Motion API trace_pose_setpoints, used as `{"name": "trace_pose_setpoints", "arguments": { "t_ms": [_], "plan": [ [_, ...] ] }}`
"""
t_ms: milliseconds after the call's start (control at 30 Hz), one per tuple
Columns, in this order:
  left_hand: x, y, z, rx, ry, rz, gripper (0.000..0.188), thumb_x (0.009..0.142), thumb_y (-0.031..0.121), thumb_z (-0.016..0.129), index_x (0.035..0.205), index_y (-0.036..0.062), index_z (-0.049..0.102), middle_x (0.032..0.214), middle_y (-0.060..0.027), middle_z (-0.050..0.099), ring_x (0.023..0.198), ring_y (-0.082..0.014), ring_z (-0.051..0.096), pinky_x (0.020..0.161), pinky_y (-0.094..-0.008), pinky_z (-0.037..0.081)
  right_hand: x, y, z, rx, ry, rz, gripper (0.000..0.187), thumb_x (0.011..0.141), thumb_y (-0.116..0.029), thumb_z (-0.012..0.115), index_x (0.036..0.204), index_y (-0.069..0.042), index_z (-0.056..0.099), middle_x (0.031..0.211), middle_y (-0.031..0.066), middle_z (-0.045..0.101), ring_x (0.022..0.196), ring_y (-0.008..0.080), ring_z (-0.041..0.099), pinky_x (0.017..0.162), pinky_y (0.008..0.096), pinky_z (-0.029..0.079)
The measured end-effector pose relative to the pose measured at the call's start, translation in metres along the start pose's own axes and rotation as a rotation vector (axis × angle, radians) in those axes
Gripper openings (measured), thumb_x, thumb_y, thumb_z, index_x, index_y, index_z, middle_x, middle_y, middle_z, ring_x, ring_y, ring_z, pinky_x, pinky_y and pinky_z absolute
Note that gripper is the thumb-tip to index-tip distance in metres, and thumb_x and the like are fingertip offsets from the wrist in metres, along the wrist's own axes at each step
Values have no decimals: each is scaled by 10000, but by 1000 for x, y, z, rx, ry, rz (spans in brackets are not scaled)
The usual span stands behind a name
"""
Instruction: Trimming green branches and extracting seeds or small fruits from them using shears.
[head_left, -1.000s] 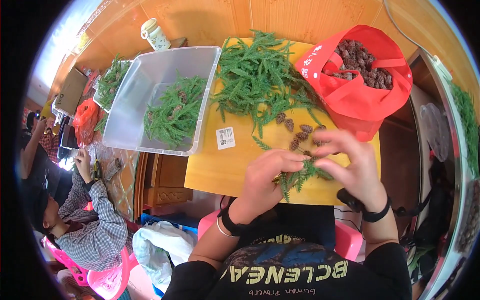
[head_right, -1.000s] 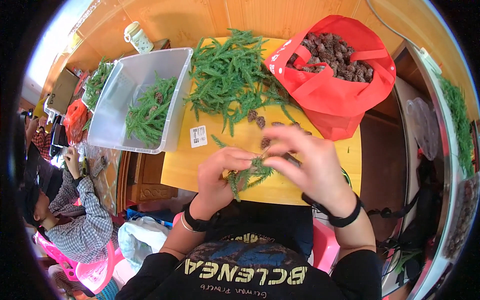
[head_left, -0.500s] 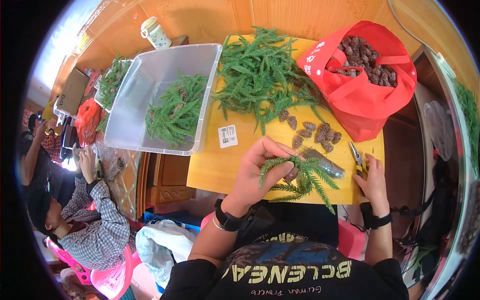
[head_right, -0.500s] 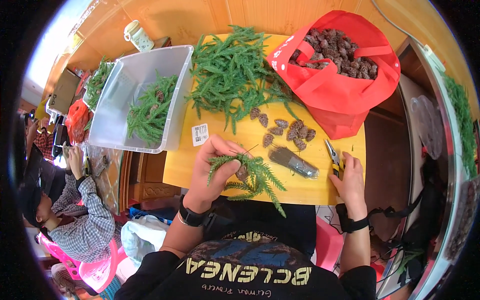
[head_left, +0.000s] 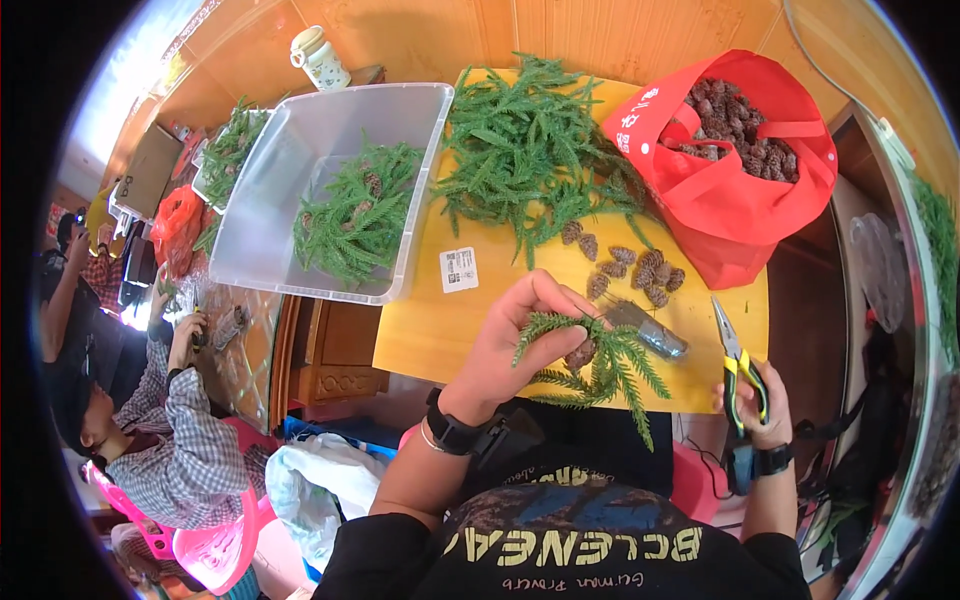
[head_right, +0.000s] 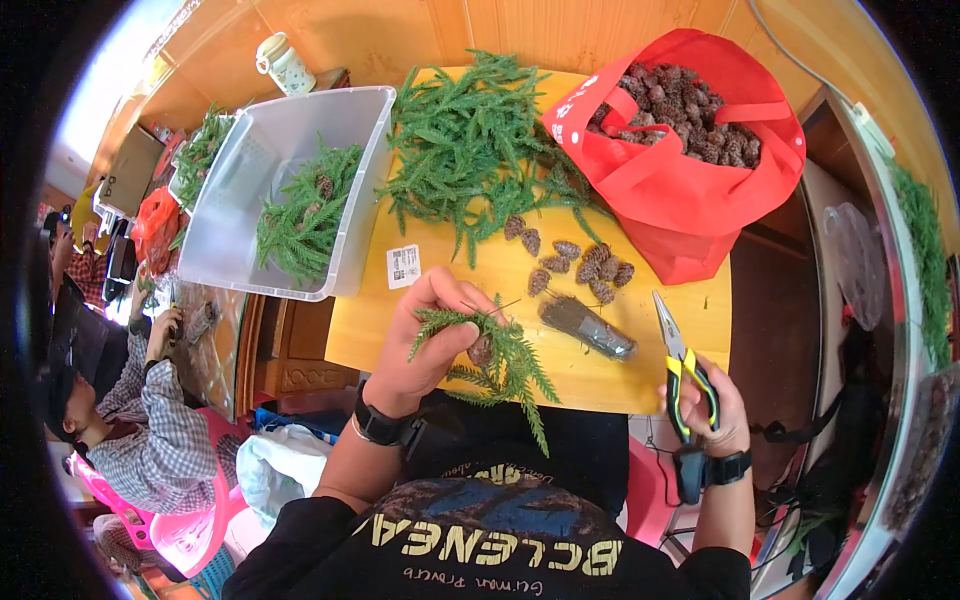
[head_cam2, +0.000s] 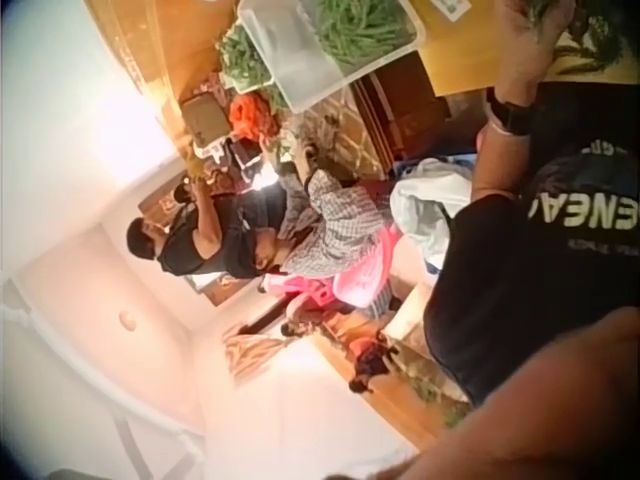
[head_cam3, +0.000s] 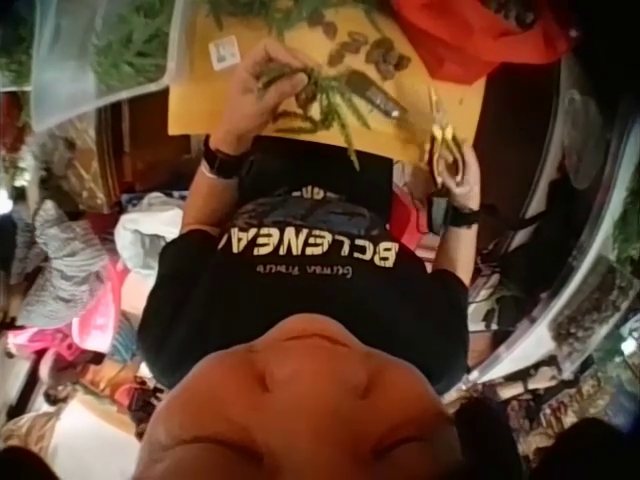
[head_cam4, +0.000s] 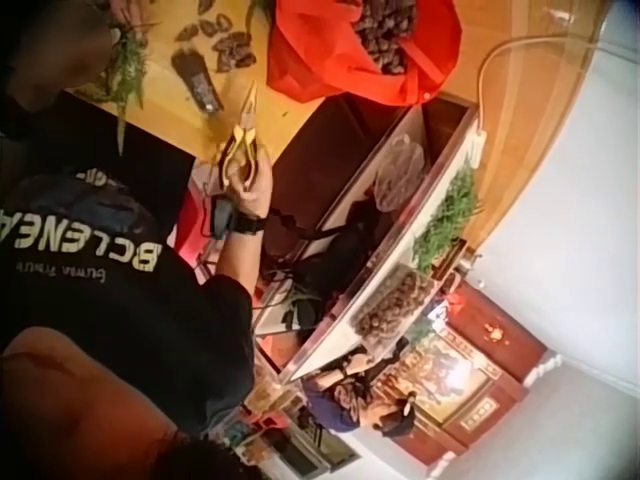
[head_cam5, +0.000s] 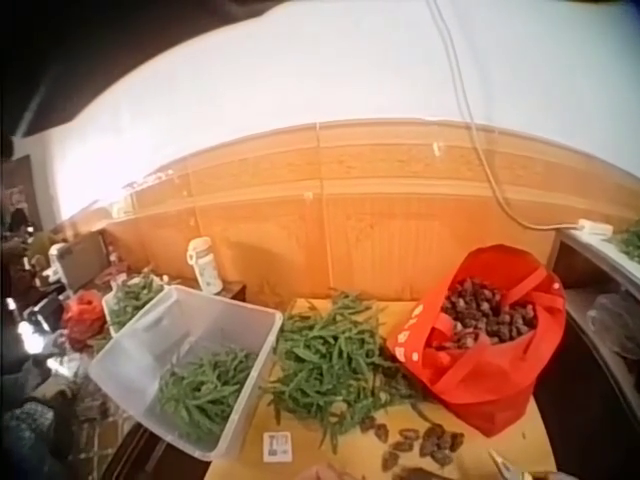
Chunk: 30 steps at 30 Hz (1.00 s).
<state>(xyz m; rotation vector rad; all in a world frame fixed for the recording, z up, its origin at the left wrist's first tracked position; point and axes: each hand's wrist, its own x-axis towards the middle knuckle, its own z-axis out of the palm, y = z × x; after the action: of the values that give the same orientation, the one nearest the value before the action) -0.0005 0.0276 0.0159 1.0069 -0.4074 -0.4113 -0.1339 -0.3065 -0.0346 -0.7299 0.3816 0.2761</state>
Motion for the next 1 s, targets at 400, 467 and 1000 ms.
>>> {"name": "trace_pose_setpoints", "arguments": {
  "t_ms": [400, 467, 1000],
  "plan": [
    [1, 2, -4, 18, 13, 53, 182, 803, 26, 601, 893, 82, 452, 923, -158, 594, 808, -191, 581, 642, -261, 467, 17, -4, 120, -397, -286, 3, 441, 648, -14, 510, 1084, 36, 476, 1027, 162, 627, 1120, 257, 494, 920, 400, 410],
    [-1, 4, -6, -3, 7, 38, 185, 801, 30, 605, 893, 82, 453, 923, -155, 594, 817, -195, 580, 664, -273, 467, 24, -14, 126, -694, -332, -75, 398, 649, -19, 511, 1044, 23, 480, 1021, 155, 633, 1118, 242, 495, 946, 389, 381],
    [3, 5, -17, -19, -69, -115, 181, 767, -11, 605, 890, 57, 490, 924, -119, 579, 871, -197, 575, 764, -297, 440, 42, -40, 158, -1613, -485, -736, 115, 594, 20, 569, 680, -37, 519, 670, 79, 561, 703, 299, 567, 834, 411, 449]
  ]
}}
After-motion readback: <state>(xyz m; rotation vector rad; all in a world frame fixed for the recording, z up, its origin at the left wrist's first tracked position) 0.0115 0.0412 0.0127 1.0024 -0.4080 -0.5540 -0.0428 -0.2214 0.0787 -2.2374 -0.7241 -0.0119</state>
